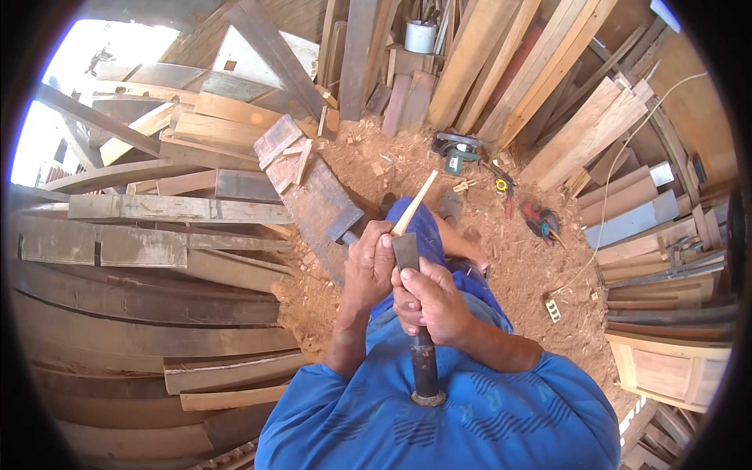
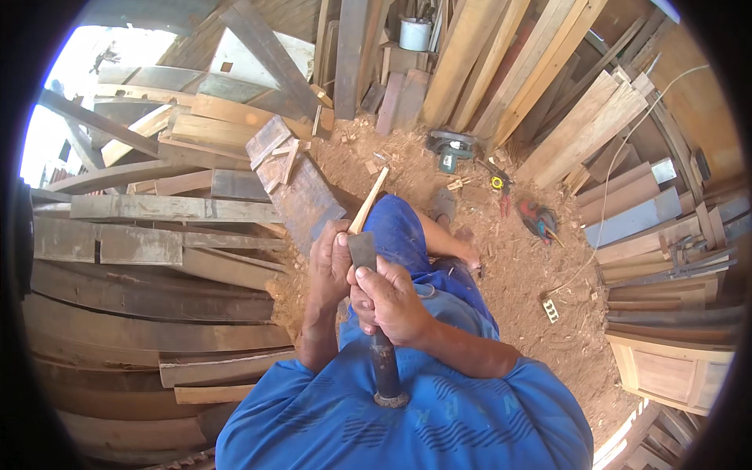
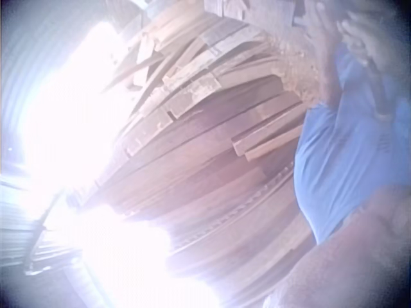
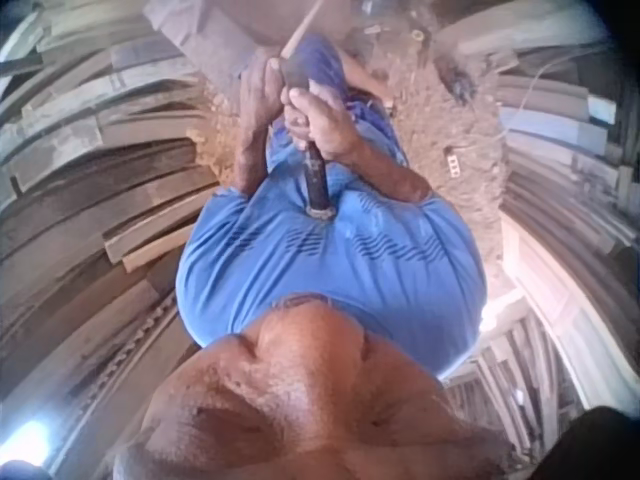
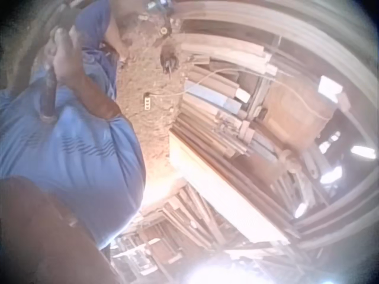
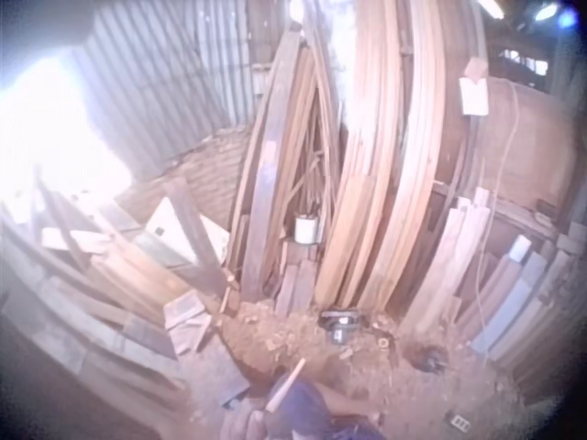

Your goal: The person shapes a small piece of wood using a chisel and their hands, repeatedly removing thin shavings from the end and sides of the wooden stick.

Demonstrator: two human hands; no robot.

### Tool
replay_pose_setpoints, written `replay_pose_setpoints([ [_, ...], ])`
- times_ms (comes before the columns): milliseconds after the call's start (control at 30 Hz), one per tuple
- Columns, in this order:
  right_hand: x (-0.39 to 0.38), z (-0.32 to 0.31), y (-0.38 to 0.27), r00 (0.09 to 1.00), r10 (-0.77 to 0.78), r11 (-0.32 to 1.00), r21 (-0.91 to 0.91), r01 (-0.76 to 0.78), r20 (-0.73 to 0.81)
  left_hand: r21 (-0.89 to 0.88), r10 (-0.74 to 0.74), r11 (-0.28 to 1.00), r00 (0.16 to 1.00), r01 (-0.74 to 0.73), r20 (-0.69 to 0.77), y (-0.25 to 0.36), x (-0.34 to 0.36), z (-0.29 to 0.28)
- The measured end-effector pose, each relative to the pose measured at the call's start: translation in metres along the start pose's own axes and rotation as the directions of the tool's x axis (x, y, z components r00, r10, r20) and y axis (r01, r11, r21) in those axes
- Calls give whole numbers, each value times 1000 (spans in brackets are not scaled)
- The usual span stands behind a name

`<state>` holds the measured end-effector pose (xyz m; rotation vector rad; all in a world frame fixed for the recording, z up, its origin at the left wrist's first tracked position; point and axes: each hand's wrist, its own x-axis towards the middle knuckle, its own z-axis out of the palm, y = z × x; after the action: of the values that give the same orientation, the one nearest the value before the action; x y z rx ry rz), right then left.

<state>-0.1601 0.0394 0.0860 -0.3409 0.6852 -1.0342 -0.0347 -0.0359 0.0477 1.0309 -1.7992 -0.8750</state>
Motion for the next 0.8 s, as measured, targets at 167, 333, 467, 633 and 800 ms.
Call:
replay_pose_setpoints([
  [167, -1, -1, 0, 999, -30, 999, -38, 29, -13, 28, -27, 999, 1000, 27, -8, 1, -7, 1],
  [333, -1, -3, 0, 998, -43, 998, -53, 41, -36, -18, -52, 999, 999, 51, -11, 2, -12, 4],
  [467, 0, -4, 1, 997, -64, 996, -69, 61, -49, -34, -93, 995, 996, 92, -17, 6, -15, 6],
  [633, -2, -4, -1, 996, -79, 994, -85, 75, -50, -33, -67, 997, 997, 66, -45, 3, -19, 10],
  [800, -3, -3, -2, 996, -71, 994, -82, 66, -57, -23, -98, 995, 994, 97, -52, 5, -23, 12],
])
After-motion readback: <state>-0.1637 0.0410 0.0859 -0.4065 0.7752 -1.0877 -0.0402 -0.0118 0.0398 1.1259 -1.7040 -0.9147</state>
